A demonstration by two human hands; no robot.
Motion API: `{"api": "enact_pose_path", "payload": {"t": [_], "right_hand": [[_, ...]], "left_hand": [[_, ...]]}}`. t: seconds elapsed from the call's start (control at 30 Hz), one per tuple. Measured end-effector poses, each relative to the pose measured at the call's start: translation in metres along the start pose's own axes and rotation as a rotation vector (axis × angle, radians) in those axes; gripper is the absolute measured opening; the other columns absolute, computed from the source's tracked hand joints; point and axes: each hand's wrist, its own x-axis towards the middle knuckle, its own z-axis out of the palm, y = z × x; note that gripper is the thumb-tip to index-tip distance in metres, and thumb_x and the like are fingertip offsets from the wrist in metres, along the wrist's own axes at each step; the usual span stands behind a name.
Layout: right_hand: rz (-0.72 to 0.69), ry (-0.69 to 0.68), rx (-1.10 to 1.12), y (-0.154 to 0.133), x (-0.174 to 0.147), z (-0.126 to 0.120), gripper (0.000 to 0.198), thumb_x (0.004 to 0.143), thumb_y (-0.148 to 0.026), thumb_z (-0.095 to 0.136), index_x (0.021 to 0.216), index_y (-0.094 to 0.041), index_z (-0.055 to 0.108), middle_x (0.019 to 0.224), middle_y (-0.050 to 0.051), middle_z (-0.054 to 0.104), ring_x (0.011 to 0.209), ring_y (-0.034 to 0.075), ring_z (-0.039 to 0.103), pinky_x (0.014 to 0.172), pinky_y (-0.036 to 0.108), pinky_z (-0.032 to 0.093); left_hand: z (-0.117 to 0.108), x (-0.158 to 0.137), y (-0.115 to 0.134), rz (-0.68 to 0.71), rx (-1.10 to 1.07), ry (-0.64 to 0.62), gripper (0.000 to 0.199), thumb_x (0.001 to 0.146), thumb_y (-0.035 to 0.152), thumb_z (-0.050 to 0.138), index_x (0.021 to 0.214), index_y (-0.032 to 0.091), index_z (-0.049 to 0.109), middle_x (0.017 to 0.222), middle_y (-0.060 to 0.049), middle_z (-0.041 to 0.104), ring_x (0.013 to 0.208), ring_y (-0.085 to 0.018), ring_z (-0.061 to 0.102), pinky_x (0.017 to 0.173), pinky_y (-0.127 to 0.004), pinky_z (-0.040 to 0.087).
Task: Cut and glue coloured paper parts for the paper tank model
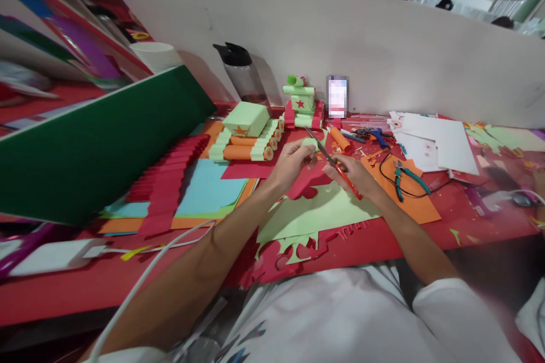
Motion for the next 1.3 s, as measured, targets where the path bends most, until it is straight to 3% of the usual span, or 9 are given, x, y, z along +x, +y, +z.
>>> {"api": "enact_pose_path", "payload": {"t": [0.73, 1.07, 1.3], "right_hand": [[0.012, -0.01, 0.025, -0.007, -0.002, -0.003, 0.043, 0.095, -0.062, 0.067, 0.083, -0.023, 0.051, 0.06, -0.008, 0.042, 0.047, 0.011, 0.041, 0.047, 0.025, 0.03], [0.036, -0.085, 0.045, 0.004, -0.001, -0.007, 0.048, 0.094, -0.069, 0.066, 0.088, -0.024, 0.051, 0.063, -0.006, 0.051, 0.047, 0.012, 0.049, 0.045, 0.024, 0.038], [0.043, -0.104, 0.024, 0.009, 0.0, -0.01, 0.05, 0.093, -0.073, 0.064, 0.093, -0.025, 0.054, 0.065, -0.005, 0.052, 0.05, 0.013, 0.051, 0.048, 0.025, 0.04]], "left_hand": [[-0.005, 0.003, -0.007, 0.048, -0.026, 0.002, 0.035, 0.091, 0.043, 0.065, 0.067, 0.022, 0.051, 0.059, 0.003, 0.052, 0.054, -0.012, 0.046, 0.055, -0.027, 0.037], [-0.006, 0.0, 0.005, 0.075, 0.132, -0.016, 0.037, 0.094, 0.045, 0.062, 0.068, 0.021, 0.05, 0.059, 0.003, 0.05, 0.056, -0.012, 0.045, 0.059, -0.029, 0.037], [-0.006, -0.002, 0.01, 0.017, 0.144, -0.043, 0.034, 0.094, 0.04, 0.06, 0.067, 0.021, 0.052, 0.061, 0.003, 0.052, 0.057, -0.012, 0.046, 0.061, -0.029, 0.037]]}}
